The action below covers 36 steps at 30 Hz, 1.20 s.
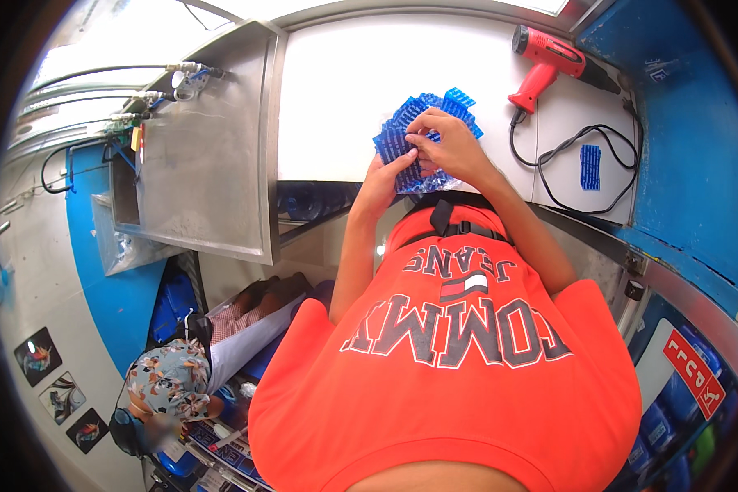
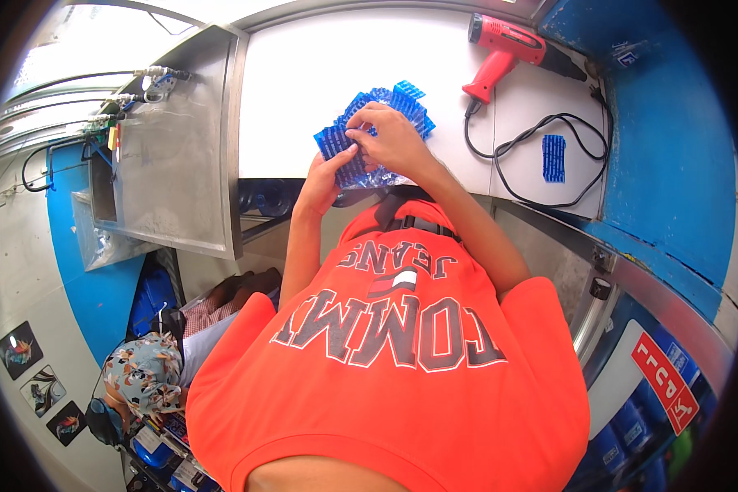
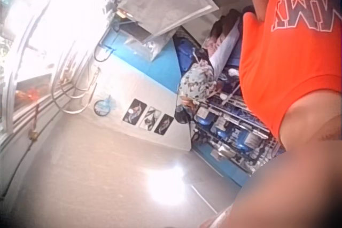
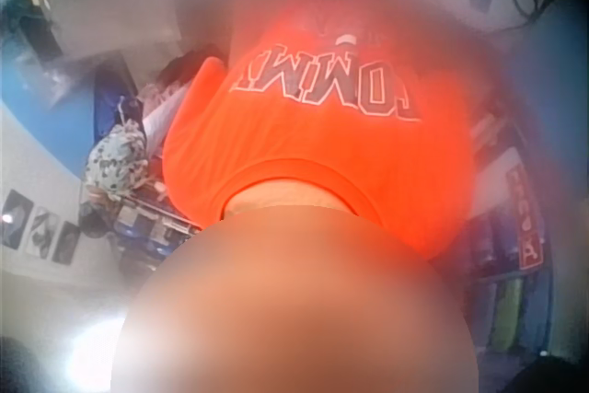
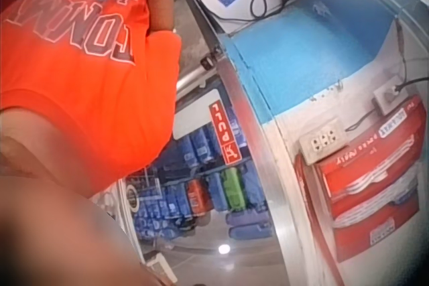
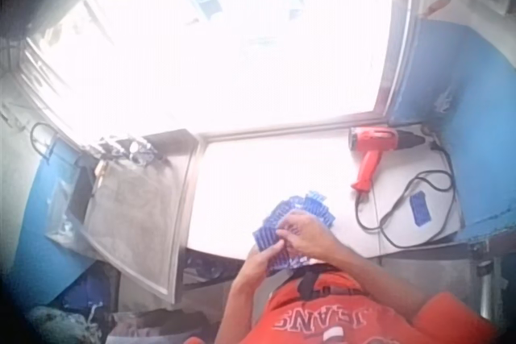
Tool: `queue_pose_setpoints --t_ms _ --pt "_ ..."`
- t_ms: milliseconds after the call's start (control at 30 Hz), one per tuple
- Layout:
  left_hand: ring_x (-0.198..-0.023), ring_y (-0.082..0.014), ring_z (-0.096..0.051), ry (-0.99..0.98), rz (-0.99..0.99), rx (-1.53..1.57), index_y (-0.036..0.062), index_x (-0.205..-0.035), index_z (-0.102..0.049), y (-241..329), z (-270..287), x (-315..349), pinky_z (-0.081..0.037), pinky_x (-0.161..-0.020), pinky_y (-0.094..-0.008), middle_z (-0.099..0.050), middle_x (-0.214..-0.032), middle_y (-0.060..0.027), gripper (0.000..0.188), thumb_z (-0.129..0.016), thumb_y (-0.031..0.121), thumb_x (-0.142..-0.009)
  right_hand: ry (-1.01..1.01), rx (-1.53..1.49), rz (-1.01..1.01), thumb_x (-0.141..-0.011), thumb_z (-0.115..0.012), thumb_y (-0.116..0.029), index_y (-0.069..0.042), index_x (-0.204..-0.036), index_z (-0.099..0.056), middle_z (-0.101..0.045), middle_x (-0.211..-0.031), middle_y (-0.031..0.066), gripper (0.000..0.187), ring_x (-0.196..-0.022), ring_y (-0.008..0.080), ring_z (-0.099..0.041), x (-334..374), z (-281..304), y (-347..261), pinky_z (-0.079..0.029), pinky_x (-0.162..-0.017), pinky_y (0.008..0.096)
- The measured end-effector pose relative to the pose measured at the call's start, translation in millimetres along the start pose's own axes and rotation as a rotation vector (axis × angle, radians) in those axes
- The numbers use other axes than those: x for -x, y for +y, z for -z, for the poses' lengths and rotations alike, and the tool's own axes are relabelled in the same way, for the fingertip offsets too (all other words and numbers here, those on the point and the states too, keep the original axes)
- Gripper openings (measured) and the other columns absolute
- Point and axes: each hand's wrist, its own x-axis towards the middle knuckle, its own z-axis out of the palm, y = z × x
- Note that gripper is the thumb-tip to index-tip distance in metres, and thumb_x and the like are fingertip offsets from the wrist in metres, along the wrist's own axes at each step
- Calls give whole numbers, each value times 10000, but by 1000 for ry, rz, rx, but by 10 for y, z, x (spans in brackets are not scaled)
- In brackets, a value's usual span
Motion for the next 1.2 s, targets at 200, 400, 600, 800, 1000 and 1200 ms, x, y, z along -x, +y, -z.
queue_pose_setpoints --t_ms 200,400,600,800,1000,1200 --pt "-846 -216 -725 -46 23 7 -7 -1239 -560 21 -6 -20 -612 -735 -342 -706 -995 -142 267 -550 150 -1023 139 164 204 -893 -702 -93 -15 -1023 -768 -690 -878 108 165 -773 227 -680 -72 -14 137 -527 -711 359" --pt "-785 -203 -719 5 7 14 0 -1206 -567 -9 -37 -70 -600 -669 -314 -704 -950 -129 265 -554 195 -1026 238 130 244 -893 -690 -61 -27 -1006 -769 -682 -901 96 142 -751 220 -679 18 -58 105 -536 -681 340" --pt "-755 -156 -689 -15 1 -40 2 -1171 -599 32 -34 -109 -563 -649 -272 -694 -927 -90 296 -566 262 -1032 285 171 327 -917 -653 -27 -1 -986 -717 -671 -952 102 97 -772 220 -684 -7 12 -22 -557 -701 345" --pt "-722 -149 -681 -55 -7 -67 -4 -1189 -607 50 -35 -133 -551 -620 -268 -698 -890 -84 331 -565 282 -1027 364 112 403 -930 -637 -11 19 -1014 -677 -680 -925 113 98 -807 225 -691 -167 90 -44 -553 -747 331" --pt "-873 -222 -712 -92 -19 166 -20 -1269 -579 40 -47 -134 -586 -730 -345 -702 -1050 -123 616 -343 515 -1073 238 -107 222 -935 -637 -24 22 -1027 -679 -697 -864 76 111 -797 147 -657 -190 409 -221 -532 -751 289" --pt "-952 -252 -733 -59 -22 276 40 -1333 -533 27 -112 -163 -645 -772 -412 -693 -1133 -129 644 -295 576 -1067 -42 -70 4 -912 -681 -41 5 -1009 -710 -643 -789 57 111 -691 131 -625 -5 158 -200 -525 -554 315"
